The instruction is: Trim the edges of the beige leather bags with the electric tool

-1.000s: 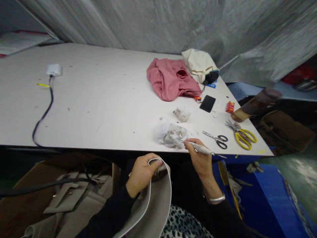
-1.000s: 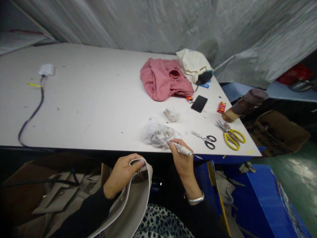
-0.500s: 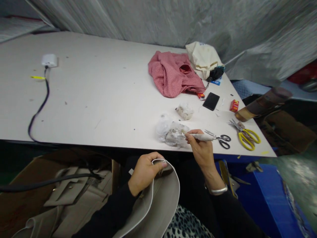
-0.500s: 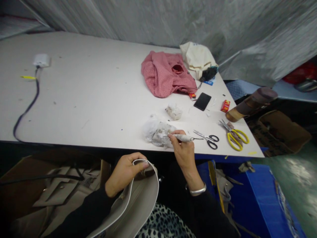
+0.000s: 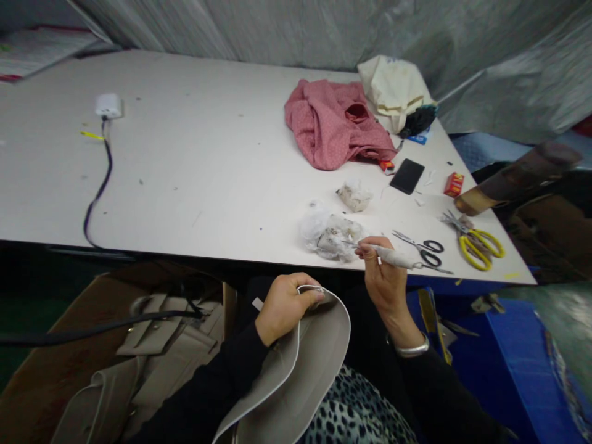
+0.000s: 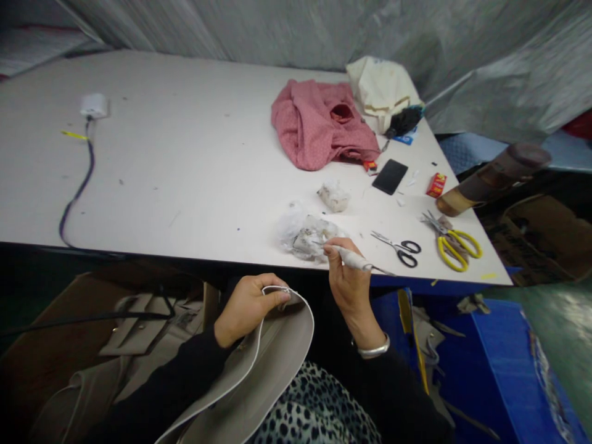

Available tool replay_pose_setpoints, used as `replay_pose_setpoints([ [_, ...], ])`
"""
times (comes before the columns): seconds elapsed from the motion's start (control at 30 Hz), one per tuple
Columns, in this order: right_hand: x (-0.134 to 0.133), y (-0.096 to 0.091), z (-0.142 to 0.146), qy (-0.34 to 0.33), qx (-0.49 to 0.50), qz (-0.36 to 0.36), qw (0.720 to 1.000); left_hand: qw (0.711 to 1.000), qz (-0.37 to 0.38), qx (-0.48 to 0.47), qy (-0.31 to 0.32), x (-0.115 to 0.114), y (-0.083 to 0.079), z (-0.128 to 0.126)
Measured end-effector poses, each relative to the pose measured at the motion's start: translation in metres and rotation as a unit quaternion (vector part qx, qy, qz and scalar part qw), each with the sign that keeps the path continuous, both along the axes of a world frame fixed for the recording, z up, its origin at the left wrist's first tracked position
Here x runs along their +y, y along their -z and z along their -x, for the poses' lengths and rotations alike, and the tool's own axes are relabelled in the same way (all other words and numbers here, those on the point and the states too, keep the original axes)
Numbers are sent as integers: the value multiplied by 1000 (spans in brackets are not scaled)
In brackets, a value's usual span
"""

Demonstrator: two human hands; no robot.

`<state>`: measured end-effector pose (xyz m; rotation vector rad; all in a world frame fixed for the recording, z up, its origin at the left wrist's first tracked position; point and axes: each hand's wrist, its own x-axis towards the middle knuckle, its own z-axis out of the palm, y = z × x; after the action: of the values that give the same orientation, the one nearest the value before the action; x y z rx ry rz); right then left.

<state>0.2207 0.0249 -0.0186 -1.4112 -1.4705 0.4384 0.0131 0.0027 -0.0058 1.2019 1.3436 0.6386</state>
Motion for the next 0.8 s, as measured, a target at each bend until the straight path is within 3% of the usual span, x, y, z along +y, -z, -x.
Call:
replay_pose_setpoints([
  [0.1,-23,-4,5,-62,140,51,987,1000,-1,-3,12,-1,0,-1],
  [0.2,-42,-7,9,-127,185,101,969,999,-15,9,27,-2,2,-3],
  [0.6,-49,-9,-1,-168,112,157,967,998,-32,31,52,-7,-2,-9],
  [0.8,-34,-20,-10,-255,63,200,944,996,-38,14,82,-7,-3,-8],
])
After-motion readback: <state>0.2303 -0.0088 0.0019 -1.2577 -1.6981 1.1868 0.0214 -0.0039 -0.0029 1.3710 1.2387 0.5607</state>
